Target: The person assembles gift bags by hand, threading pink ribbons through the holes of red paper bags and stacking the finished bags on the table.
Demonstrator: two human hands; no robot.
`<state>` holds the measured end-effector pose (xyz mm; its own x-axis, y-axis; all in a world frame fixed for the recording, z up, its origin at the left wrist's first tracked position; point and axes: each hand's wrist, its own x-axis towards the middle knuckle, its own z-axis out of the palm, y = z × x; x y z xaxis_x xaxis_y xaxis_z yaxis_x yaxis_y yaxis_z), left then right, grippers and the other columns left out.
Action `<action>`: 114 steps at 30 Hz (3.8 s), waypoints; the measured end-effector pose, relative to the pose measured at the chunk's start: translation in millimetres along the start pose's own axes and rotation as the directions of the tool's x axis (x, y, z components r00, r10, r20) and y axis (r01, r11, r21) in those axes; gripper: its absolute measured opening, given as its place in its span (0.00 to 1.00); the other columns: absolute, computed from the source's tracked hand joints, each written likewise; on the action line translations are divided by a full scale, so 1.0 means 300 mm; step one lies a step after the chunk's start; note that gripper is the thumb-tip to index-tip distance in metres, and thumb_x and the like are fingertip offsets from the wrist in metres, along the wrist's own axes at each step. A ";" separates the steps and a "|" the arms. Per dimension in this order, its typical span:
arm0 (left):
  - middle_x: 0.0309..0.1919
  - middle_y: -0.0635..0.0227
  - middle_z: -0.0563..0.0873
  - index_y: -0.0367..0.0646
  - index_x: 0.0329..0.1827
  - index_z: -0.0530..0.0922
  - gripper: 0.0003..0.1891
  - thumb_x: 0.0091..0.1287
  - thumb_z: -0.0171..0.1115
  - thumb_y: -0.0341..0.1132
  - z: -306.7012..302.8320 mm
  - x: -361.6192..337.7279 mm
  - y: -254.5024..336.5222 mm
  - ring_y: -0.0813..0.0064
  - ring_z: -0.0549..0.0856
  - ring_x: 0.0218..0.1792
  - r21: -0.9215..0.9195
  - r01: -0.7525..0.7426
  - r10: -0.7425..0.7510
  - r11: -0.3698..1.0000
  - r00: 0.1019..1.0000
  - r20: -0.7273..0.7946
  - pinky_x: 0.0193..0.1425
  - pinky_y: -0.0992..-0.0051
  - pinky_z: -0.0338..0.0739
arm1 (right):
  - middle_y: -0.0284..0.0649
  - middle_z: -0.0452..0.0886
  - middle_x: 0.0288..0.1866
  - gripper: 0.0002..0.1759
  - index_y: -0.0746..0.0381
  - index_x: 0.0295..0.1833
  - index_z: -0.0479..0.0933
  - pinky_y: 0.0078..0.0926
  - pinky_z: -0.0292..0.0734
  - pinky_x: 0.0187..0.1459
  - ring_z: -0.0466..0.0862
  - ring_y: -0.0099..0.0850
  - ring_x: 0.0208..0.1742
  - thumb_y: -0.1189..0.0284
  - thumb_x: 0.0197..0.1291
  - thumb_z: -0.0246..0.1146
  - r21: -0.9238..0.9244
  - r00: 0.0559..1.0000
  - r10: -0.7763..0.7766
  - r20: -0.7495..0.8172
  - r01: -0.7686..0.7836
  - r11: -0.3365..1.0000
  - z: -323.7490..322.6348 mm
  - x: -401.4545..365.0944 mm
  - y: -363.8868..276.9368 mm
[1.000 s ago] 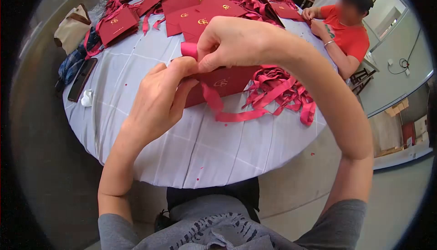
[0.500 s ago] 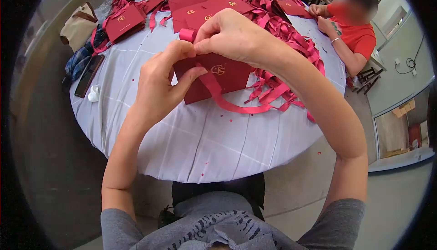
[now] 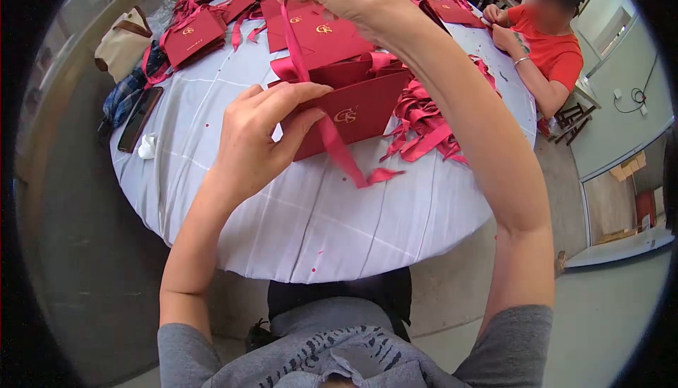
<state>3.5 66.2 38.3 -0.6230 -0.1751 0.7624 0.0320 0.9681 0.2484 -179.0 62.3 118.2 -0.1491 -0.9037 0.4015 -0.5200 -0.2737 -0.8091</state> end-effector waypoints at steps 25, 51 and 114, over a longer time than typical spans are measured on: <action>0.33 0.66 0.78 0.42 0.36 0.83 0.07 0.54 0.66 0.26 -0.009 0.086 0.036 0.68 0.76 0.38 0.401 -0.124 0.132 0.908 0.991 0.007 0.43 0.69 0.69 | 0.37 0.80 0.30 0.08 0.68 0.44 0.72 0.21 0.75 0.37 0.80 0.21 0.33 0.76 0.63 0.60 0.156 0.968 0.247 0.045 -0.251 0.955 -0.021 -0.673 0.095; 0.36 0.70 0.84 0.31 0.47 0.78 0.10 0.64 0.60 0.25 0.055 0.187 -0.123 0.85 0.80 0.40 -0.379 0.430 -0.314 0.819 0.890 0.331 0.47 0.81 0.75 | 0.39 0.79 0.48 0.16 0.70 0.53 0.73 0.20 0.77 0.48 0.79 0.23 0.47 0.85 0.58 0.61 0.320 0.820 0.155 -0.551 0.036 0.947 -0.204 -0.711 0.078; 0.36 0.55 0.84 0.37 0.42 0.80 0.10 0.57 0.61 0.24 0.113 0.141 0.067 0.54 0.83 0.39 -0.218 0.016 0.012 0.976 0.992 0.124 0.44 0.64 0.77 | 0.52 0.71 0.19 0.12 0.72 0.29 0.74 0.32 0.65 0.25 0.69 0.27 0.19 0.73 0.60 0.57 -0.110 0.971 0.232 -0.054 -0.237 0.965 -0.108 -0.497 0.038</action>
<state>-48.8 84.3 55.4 -0.7150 -0.1401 0.6850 0.1917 0.9029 0.3847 -190.0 204.6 63.0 -0.3111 -0.9233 0.2254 -0.5590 -0.0140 -0.8291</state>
